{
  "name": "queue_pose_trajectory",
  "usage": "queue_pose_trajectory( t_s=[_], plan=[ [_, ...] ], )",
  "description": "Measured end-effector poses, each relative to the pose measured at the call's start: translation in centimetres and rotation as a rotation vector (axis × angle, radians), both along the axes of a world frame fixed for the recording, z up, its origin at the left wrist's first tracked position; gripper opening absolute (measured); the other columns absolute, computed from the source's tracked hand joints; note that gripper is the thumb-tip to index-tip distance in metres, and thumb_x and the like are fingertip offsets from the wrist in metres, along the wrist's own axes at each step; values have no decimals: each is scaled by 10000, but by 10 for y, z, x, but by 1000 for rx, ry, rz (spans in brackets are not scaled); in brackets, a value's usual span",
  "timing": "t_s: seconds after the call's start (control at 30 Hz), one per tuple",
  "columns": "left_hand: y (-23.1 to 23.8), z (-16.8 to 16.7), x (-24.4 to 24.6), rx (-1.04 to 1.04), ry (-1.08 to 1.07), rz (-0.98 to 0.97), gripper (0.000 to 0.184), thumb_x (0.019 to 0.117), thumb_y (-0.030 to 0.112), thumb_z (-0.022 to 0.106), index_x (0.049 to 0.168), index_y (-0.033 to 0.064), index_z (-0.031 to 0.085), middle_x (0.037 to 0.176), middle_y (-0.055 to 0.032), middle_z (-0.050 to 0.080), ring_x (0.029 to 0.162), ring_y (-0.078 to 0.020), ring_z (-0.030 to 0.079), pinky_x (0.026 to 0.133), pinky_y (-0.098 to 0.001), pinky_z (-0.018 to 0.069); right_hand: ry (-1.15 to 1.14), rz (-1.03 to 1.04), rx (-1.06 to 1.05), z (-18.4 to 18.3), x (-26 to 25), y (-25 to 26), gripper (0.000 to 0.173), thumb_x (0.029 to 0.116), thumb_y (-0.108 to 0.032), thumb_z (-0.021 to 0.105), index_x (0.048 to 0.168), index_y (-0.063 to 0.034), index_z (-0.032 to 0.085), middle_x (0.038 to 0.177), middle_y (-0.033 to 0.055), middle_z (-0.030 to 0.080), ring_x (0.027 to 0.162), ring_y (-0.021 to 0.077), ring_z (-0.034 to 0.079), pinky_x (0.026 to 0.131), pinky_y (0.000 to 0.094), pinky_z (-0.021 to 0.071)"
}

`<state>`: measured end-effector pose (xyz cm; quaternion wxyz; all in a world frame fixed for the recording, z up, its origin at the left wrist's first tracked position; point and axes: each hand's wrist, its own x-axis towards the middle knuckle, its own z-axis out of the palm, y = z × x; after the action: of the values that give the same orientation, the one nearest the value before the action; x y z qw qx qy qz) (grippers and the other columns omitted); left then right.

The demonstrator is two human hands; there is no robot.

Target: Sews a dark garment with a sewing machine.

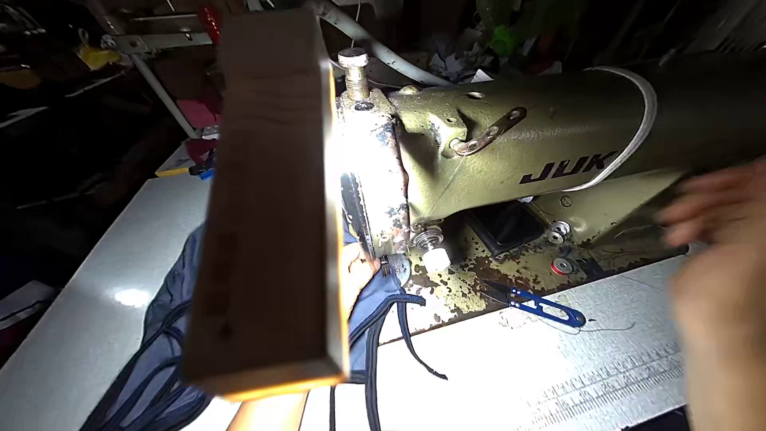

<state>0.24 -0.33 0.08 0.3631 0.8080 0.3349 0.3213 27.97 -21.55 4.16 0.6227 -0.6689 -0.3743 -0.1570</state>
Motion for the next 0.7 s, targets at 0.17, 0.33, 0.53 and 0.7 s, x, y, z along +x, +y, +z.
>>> queue_pose_trajectory(
  t_s=[0.17,0.33,0.53,0.7],
  plan=[
    [2,-6,-3,57,79,30,240,891,157,716,680,167,601,553,93,500,506,7,464,498,-202,376,-26,631,-925,15,-71,87,153,1008,-213,639,1050,-104,737,760,44,664,615,158,620,576,387,534],
    [0,-4,-2,5,51,73,162,859,119,737,724,150,652,575,96,543,516,24,494,502,-173,403,-115,715,-579,-30,-93,129,162,946,-66,656,1035,50,726,969,195,714,956,283,686,876,444,532],
    [1,-9,-5,-62,-110,26,226,775,105,777,975,159,687,794,129,700,725,51,659,653,-145,557,-224,779,-460,-39,-83,126,101,908,-15,619,905,18,714,818,162,690,820,267,691,740,423,548],
    [1,-10,-2,-104,-136,22,137,779,144,792,835,224,695,680,150,645,553,65,545,521,-121,463,-221,743,-432,-43,-88,125,90,874,-34,644,872,0,728,816,155,696,814,287,696,711,445,551]
  ],
)
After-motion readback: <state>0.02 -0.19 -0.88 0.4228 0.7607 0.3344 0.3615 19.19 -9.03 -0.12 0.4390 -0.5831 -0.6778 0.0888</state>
